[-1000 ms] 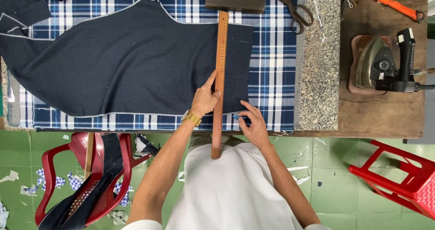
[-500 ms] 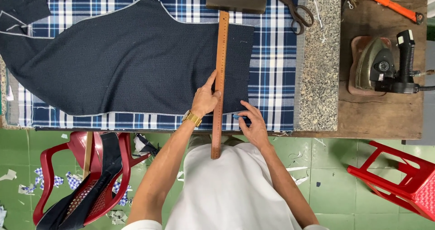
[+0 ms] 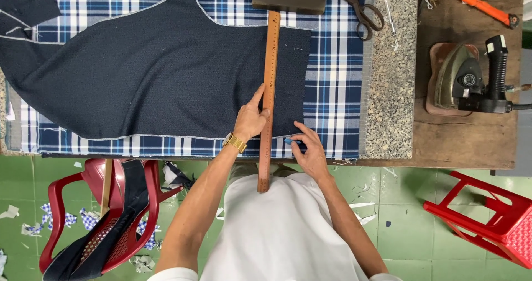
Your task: The person irons a dark blue fabric piece on a plaid-covered table, then marks it with a ruler and chalk. They move the fabric to a sewing machine, return it to the table, and continue ironing and folding the fabric.
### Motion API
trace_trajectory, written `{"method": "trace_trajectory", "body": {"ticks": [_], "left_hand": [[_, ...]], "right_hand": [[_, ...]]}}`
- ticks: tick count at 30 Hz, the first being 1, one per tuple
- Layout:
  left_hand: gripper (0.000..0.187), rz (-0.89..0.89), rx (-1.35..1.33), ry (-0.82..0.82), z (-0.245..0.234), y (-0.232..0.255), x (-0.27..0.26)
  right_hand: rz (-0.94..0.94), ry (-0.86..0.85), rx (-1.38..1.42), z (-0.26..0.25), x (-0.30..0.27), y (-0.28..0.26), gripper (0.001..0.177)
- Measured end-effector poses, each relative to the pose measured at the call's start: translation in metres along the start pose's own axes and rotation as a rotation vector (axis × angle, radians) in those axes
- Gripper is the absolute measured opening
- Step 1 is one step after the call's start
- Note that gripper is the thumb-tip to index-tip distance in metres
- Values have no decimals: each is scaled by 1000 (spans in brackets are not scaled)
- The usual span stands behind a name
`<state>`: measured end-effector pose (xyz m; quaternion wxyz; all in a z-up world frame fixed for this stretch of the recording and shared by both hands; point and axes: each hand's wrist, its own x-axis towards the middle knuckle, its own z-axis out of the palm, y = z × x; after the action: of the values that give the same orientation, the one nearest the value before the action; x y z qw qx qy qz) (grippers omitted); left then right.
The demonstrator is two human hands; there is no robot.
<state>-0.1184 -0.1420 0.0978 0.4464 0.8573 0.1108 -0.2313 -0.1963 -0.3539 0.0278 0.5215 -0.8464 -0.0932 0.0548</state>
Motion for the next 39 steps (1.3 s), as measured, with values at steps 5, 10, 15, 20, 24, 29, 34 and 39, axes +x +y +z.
{"method": "trace_trajectory", "body": {"ticks": [5,10,15,20,24,29,34,39], "left_hand": [[77,-4,11,2,1,-1,0],[76,-8,-8,5,0,-1,-1],[77,2,-14,8,1,-1,-1],[76,-6,-14,3,0,2,-4],[77,-5,-21,3,1,0,-1],[77,-10,-23,-6,1,1,-2],[78,-9,-22,-14,-2,4,-5],[76,-31,-26,-16,-4,10,-9]], "right_hand": [[2,0,1,0,0,-1,13],[-1,2,-6,1,-1,2,13],[-5,5,5,1,-1,3,13],[-24,29,33,-3,1,1,12],[63,68,204,-10,20,31,14],[201,170,240,-67,67,15,14],[214,208,273,-81,114,-8,23],[297,124,221,-49,158,-11,27]]}}
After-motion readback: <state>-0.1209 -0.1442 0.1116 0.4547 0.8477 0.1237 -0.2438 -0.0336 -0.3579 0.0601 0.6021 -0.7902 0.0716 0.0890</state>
